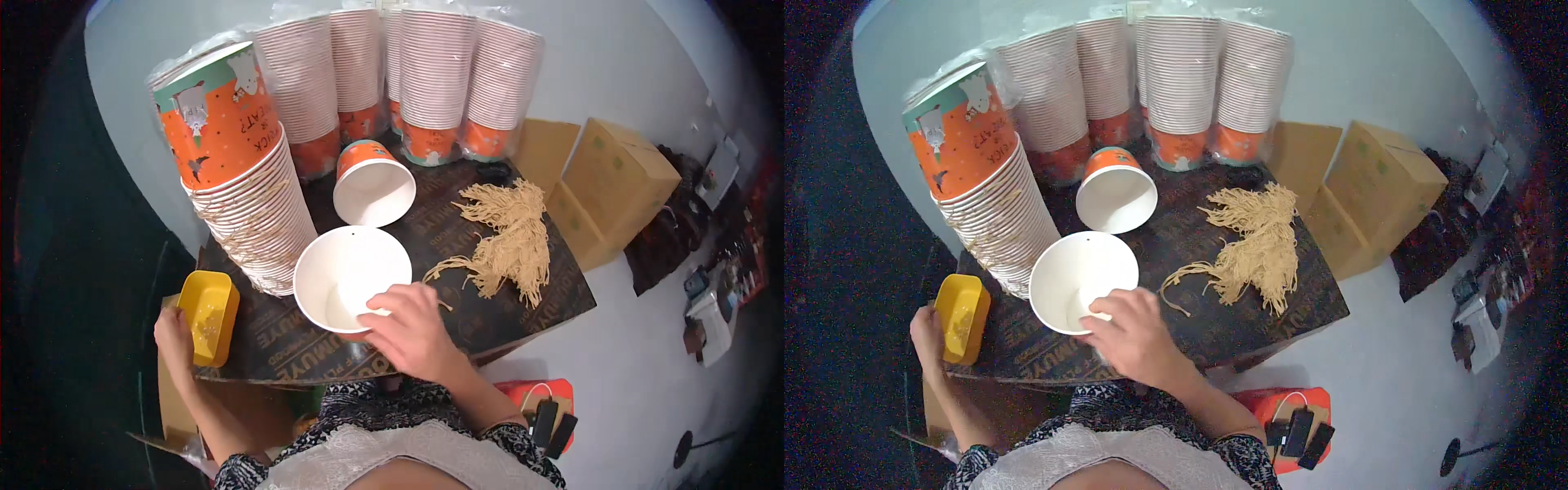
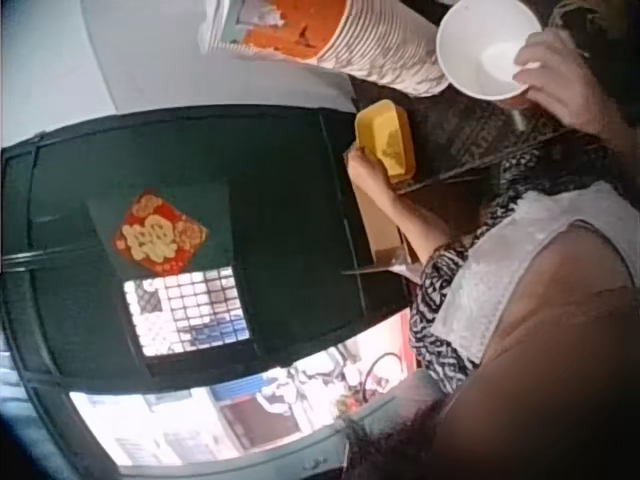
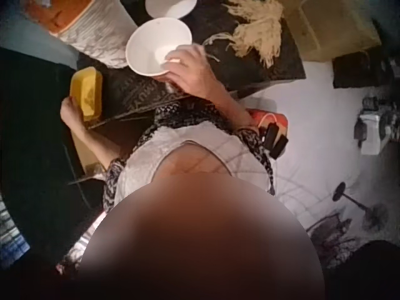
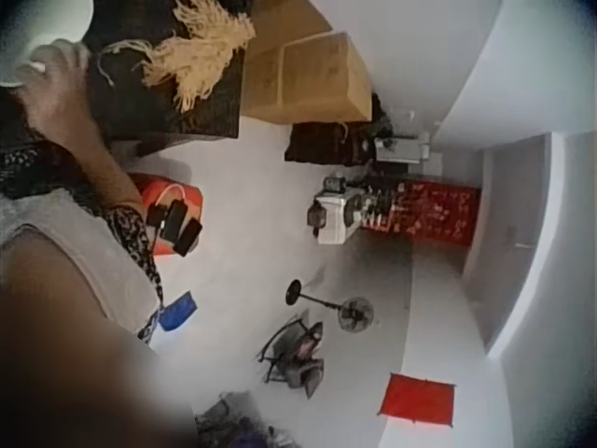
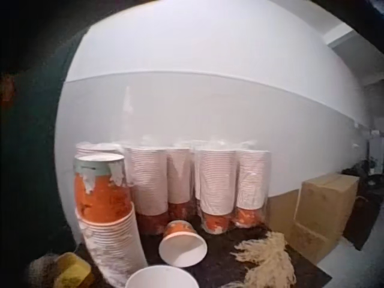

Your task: Attaching and tying strings to paper cups at a packaging workstation.

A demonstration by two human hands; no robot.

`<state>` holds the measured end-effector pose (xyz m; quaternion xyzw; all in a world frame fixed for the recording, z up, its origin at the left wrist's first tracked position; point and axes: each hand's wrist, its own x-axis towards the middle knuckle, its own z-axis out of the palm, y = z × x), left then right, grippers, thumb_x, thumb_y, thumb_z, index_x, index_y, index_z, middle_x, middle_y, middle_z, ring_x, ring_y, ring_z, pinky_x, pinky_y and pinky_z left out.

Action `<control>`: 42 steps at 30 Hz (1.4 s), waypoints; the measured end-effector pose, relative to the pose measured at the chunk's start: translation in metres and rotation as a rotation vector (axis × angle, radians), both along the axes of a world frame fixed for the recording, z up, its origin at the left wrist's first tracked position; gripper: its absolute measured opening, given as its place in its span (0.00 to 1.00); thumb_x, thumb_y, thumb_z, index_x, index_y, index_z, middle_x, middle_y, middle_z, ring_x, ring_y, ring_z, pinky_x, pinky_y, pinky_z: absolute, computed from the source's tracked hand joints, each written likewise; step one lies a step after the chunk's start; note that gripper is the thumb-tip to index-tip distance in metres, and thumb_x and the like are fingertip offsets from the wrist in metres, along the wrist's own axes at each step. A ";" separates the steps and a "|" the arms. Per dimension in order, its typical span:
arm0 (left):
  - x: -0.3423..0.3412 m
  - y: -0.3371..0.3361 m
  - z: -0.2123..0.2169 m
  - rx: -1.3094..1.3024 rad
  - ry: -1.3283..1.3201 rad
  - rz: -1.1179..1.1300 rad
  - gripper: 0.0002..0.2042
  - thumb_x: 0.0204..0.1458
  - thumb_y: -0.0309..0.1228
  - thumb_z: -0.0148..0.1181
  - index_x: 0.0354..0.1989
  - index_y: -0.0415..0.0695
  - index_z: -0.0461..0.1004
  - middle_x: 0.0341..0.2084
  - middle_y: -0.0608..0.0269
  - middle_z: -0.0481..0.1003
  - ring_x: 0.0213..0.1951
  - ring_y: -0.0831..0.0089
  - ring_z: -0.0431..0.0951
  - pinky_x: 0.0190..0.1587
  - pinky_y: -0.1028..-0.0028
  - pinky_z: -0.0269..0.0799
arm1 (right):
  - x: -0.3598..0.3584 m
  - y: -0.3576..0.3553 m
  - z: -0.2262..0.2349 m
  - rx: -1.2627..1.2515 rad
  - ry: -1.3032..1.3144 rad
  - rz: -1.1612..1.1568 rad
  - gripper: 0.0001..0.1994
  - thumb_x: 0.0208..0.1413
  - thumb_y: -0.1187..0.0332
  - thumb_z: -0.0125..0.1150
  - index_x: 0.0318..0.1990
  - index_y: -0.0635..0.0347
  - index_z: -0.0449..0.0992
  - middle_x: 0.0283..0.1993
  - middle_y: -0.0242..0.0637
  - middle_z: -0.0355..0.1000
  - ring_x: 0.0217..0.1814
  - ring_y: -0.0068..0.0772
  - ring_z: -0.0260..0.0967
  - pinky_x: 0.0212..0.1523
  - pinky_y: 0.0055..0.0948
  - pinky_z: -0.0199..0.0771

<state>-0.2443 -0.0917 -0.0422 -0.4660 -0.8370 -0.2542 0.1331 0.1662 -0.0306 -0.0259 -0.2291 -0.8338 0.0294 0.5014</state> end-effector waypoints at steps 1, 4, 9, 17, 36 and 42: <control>-0.005 -0.001 -0.002 -0.025 0.019 0.010 0.09 0.55 0.25 0.54 0.40 0.34 0.75 0.37 0.44 0.77 0.39 0.49 0.79 0.43 0.62 0.75 | 0.008 0.004 -0.003 0.002 0.019 -0.041 0.13 0.40 0.74 0.69 0.37 0.58 0.77 0.42 0.36 0.71 0.47 0.42 0.67 0.50 0.42 0.63; 0.005 0.000 0.003 0.002 -0.012 0.029 0.08 0.55 0.25 0.56 0.41 0.34 0.74 0.36 0.46 0.77 0.38 0.51 0.78 0.43 0.64 0.75 | 0.050 0.025 -0.019 -0.044 0.055 -0.182 0.10 0.45 0.75 0.66 0.37 0.57 0.76 0.41 0.37 0.72 0.46 0.44 0.68 0.50 0.43 0.63; 0.039 -0.001 0.011 0.446 -0.082 -0.168 0.06 0.57 0.23 0.56 0.41 0.36 0.74 0.39 0.54 0.77 0.40 0.64 0.78 0.46 0.68 0.73 | 0.124 0.067 -0.062 -0.211 -0.085 -0.545 0.04 0.51 0.72 0.61 0.35 0.59 0.76 0.37 0.40 0.74 0.44 0.47 0.67 0.48 0.42 0.64; 0.151 0.005 0.032 0.477 -0.157 -0.579 0.02 0.49 0.18 0.57 0.29 0.37 0.70 0.41 0.51 0.78 0.42 0.58 0.79 0.46 0.68 0.72 | 0.150 0.144 -0.054 -0.211 -0.253 -0.730 0.06 0.53 0.73 0.55 0.30 0.63 0.77 0.34 0.47 0.71 0.44 0.52 0.65 0.47 0.45 0.63; 0.186 0.030 0.030 0.170 0.048 -1.107 0.16 0.40 0.20 0.67 0.39 0.41 0.71 0.38 0.57 0.74 0.55 0.52 0.71 0.66 0.41 0.48 | 0.073 0.125 -0.044 -0.117 -0.174 -0.493 0.03 0.53 0.71 0.54 0.30 0.59 0.72 0.31 0.44 0.70 0.37 0.51 0.67 0.39 0.45 0.67; 0.204 0.041 0.019 0.137 0.050 -1.164 0.17 0.40 0.20 0.67 0.40 0.41 0.71 0.39 0.56 0.73 0.54 0.53 0.72 0.66 0.39 0.48 | 0.019 0.009 -0.011 -0.067 0.174 0.053 0.05 0.54 0.78 0.57 0.39 0.63 0.73 0.30 0.43 0.72 0.27 0.43 0.68 0.30 0.33 0.70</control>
